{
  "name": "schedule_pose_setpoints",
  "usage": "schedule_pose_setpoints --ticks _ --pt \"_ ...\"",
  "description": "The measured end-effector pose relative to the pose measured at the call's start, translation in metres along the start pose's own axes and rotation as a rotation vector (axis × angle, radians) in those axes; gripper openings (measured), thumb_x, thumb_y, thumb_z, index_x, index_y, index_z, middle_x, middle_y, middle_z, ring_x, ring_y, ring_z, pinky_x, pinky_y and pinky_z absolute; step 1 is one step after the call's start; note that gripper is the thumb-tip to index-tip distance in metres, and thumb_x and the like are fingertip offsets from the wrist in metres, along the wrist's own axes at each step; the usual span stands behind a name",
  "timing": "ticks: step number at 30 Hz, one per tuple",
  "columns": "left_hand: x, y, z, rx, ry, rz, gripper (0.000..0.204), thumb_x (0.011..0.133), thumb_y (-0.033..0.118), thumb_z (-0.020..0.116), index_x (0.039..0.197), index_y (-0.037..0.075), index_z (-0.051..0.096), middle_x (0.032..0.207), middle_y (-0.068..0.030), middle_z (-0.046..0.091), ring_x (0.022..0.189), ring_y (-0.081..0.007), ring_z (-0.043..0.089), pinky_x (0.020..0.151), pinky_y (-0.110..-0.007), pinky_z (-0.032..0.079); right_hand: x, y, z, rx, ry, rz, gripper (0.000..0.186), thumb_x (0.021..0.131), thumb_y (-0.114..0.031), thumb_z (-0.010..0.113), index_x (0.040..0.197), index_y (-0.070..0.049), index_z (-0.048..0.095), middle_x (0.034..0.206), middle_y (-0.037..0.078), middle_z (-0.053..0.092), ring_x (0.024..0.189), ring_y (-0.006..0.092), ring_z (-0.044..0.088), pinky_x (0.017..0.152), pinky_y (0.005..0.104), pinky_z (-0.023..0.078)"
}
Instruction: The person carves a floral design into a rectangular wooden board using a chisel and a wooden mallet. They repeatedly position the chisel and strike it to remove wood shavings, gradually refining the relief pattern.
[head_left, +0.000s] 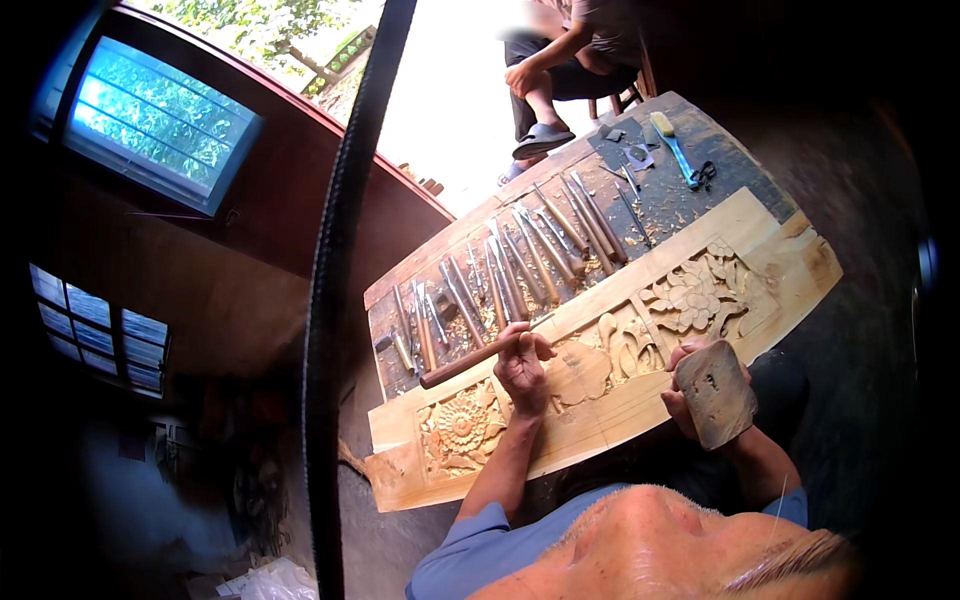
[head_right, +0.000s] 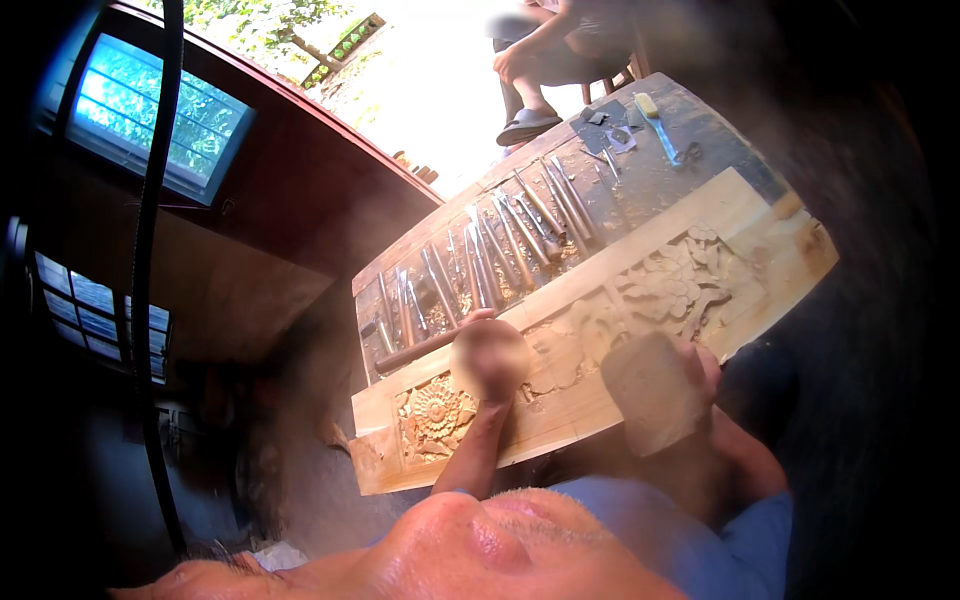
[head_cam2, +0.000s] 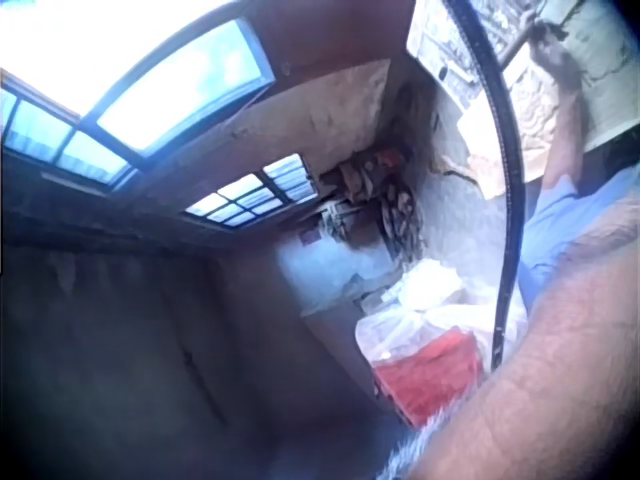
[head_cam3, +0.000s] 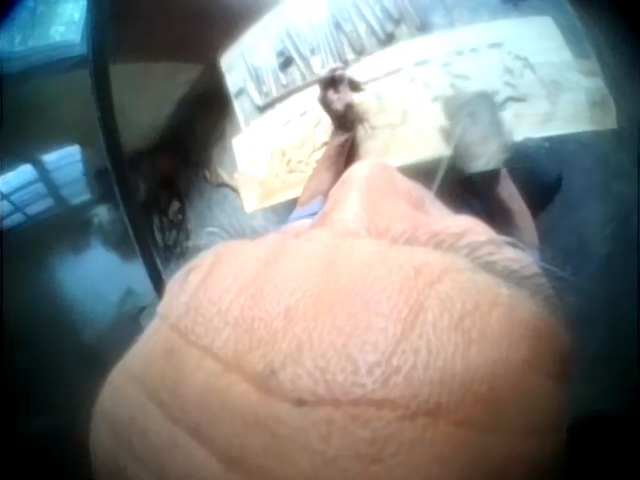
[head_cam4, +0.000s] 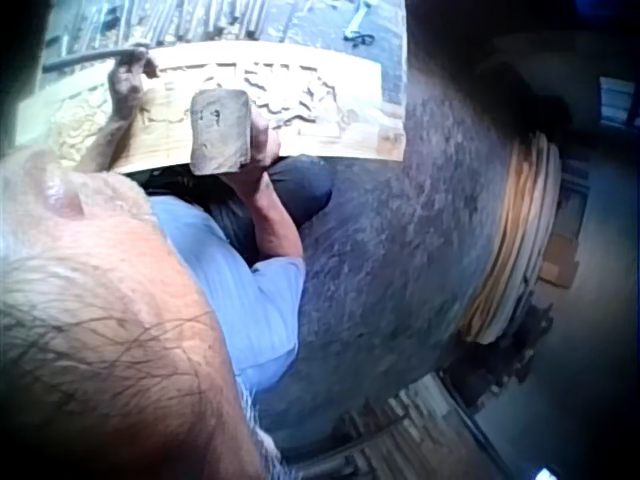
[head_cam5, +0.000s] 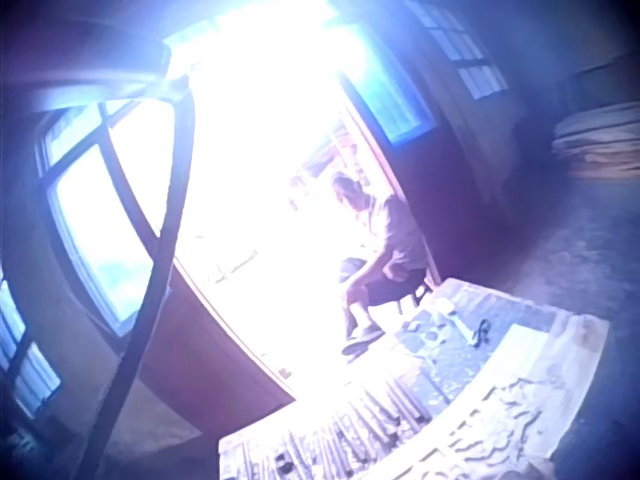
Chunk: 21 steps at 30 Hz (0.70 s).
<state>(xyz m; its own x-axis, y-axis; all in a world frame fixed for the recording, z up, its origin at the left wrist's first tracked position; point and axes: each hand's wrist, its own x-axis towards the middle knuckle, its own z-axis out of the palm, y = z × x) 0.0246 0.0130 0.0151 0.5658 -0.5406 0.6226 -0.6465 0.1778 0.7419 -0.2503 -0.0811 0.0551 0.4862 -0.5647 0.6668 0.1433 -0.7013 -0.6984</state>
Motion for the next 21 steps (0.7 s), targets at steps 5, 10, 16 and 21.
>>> schedule_pose_setpoints --ticks 5,10,16,21 --pt "-0.006 0.004 0.005 -0.223 0.014 -0.321 0.013 0.106 0.011 0.055 0.114 0.001 0.06 0.078 -0.0074 0.067 0.068 -0.0141 0.063 0.066 -0.028 0.052 -0.006 -0.011 0.013 -0.318 0.111 -0.113 0.041 0.083 -0.021 0.083 0.114 0.0 0.067 0.105 0.008 0.07 0.088 0.0211 0.069 0.071 0.0339 0.048" --pt "-0.01 -0.001 0.003 -0.183 0.005 -0.254 0.017 0.112 0.016 0.05 0.119 0.003 0.058 0.072 -0.0061 0.066 0.061 -0.012 0.061 0.06 -0.025 0.05 0.037 -0.058 0.004 -0.422 -0.06 -0.247 0.036 0.081 -0.023 0.083 0.109 -0.004 0.071 0.101 0.009 0.073 0.083 0.0233 0.072 0.067 0.0346 0.051" --pt "-0.01 -0.002 0.008 -0.165 -0.031 -0.254 0.017 0.112 0.016 0.051 0.119 0.003 0.059 0.072 -0.005 0.065 0.06 -0.0108 0.06 0.059 -0.025 0.05 0.018 -0.03 0.015 0.059 -0.038 -0.154 0.034 0.081 -0.019 0.083 0.107 -0.004 0.065 0.089 0.01 0.076 0.072 0.025 0.077 0.061 0.034 0.058" --pt "-0.012 -0.004 0.013 -0.182 -0.028 -0.262 0.017 0.112 0.016 0.052 0.119 0.003 0.059 0.072 -0.0048 0.065 0.06 -0.0105 0.06 0.058 -0.025 0.05 0.003 -0.014 0.015 -0.132 0.027 -0.209 0.044 0.076 -0.025 0.087 0.108 -0.002 0.066 0.086 0.01 0.075 0.07 0.0251 0.074 0.061 0.0329 0.056"
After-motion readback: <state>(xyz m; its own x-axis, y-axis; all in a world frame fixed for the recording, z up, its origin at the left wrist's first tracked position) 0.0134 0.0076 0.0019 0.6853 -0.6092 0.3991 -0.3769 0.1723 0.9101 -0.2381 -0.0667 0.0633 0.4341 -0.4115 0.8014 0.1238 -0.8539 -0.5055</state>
